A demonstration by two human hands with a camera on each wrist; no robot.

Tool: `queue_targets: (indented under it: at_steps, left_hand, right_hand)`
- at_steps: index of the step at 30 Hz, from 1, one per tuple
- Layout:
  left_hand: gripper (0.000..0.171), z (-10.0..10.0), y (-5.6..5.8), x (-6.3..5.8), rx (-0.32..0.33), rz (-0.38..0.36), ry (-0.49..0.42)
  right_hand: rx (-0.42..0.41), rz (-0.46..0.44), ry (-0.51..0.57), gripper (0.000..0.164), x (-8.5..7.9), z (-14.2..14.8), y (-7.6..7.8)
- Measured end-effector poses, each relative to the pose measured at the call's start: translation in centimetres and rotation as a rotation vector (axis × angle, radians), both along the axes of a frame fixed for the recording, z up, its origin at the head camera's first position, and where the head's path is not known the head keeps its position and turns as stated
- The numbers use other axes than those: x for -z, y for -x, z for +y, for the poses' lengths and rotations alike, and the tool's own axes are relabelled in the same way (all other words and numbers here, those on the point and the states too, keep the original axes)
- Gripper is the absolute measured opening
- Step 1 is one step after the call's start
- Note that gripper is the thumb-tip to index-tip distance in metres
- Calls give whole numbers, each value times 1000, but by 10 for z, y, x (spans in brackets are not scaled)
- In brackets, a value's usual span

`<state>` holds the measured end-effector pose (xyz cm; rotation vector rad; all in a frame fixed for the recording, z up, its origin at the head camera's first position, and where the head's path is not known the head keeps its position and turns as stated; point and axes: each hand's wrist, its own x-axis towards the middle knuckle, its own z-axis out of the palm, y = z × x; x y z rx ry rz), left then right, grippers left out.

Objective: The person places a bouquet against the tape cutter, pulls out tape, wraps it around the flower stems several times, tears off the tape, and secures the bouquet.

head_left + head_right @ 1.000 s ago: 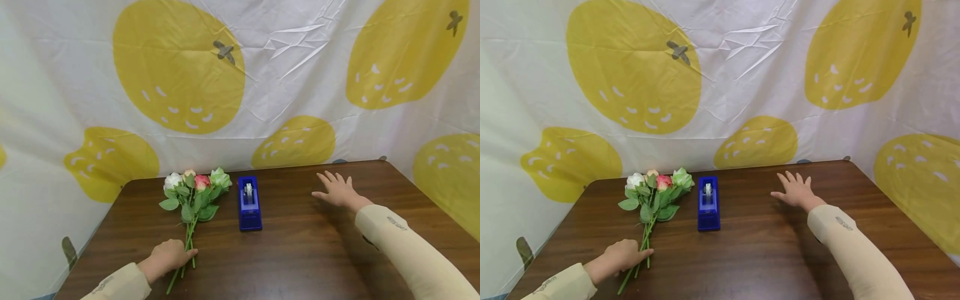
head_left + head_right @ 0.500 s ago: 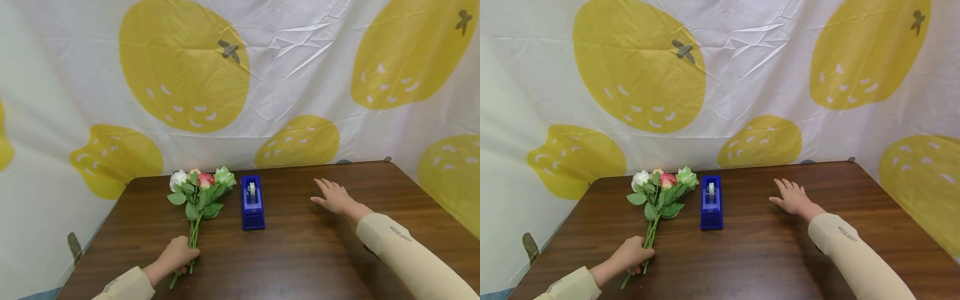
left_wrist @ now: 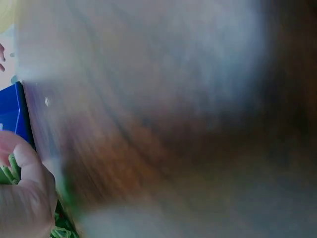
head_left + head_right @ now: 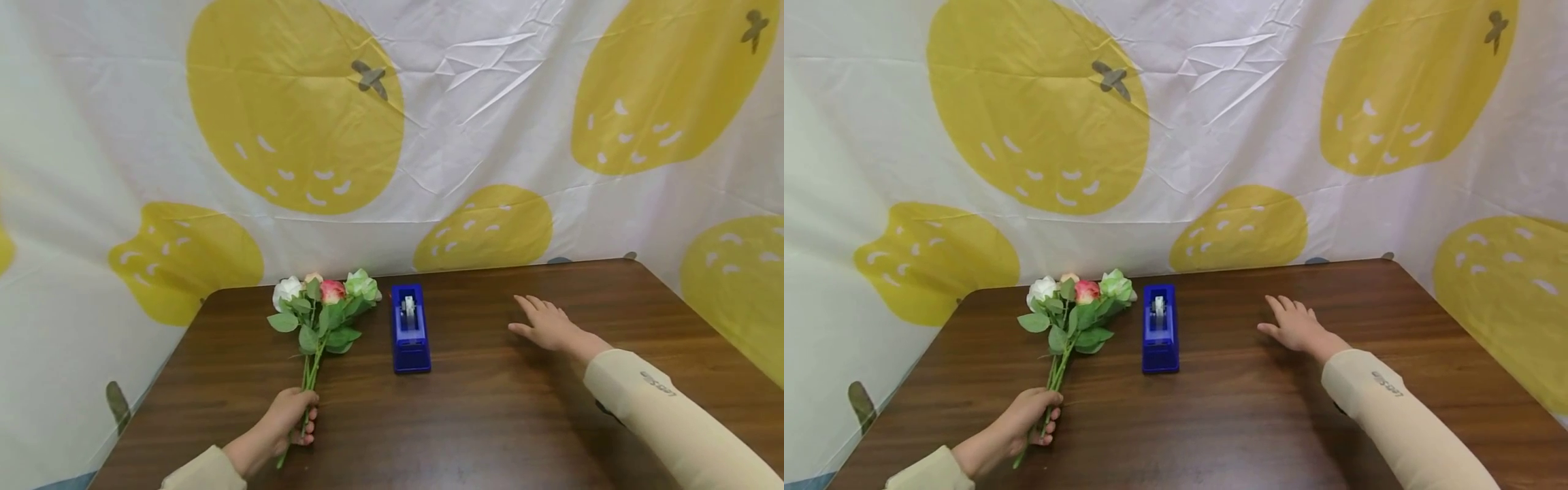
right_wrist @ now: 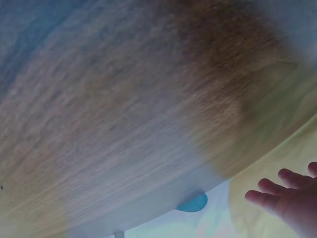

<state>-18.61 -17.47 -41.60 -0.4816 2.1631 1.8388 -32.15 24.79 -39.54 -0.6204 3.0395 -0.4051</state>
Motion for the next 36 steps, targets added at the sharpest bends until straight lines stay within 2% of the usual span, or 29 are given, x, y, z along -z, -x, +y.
queue_targets:
  at_steps: [4, 8, 15, 18, 22, 25, 31, 36]
  left_hand:
    - [9, 2, 1, 1, -21, -6, -40]
    - [16, 1, 2, 2, -9, 5, -61]
    - [15, -1, 3, 3, 16, -9, -125]
    - [14, -1, 5, 3, 0, -20, -162]
    - [21, -3, 6, 3, -14, -21, -206]
    - [25, -4, 6, 4, -23, 6, -203]
    - [21, -2, 5, 8, -54, 91, -173]
    - [18, -2, 4, 6, -83, 144, -167]
  right_hand:
    - [10, -4, -3, 66, 2, 2, 1]
    - [12, -12, -4, 66, 4, 4, 3]
    - [8, -24, 8, 65, 7, 1, 3]
    - [6, -35, 10, 65, 7, 0, 2]
    - [7, -51, 11, 65, 6, -2, 1]
    - [4, -54, 7, 65, 7, -2, 0]
    - [0, -53, 5, 66, 10, -3, 2]
    - [1, -60, 3, 66, 11, -1, 1]
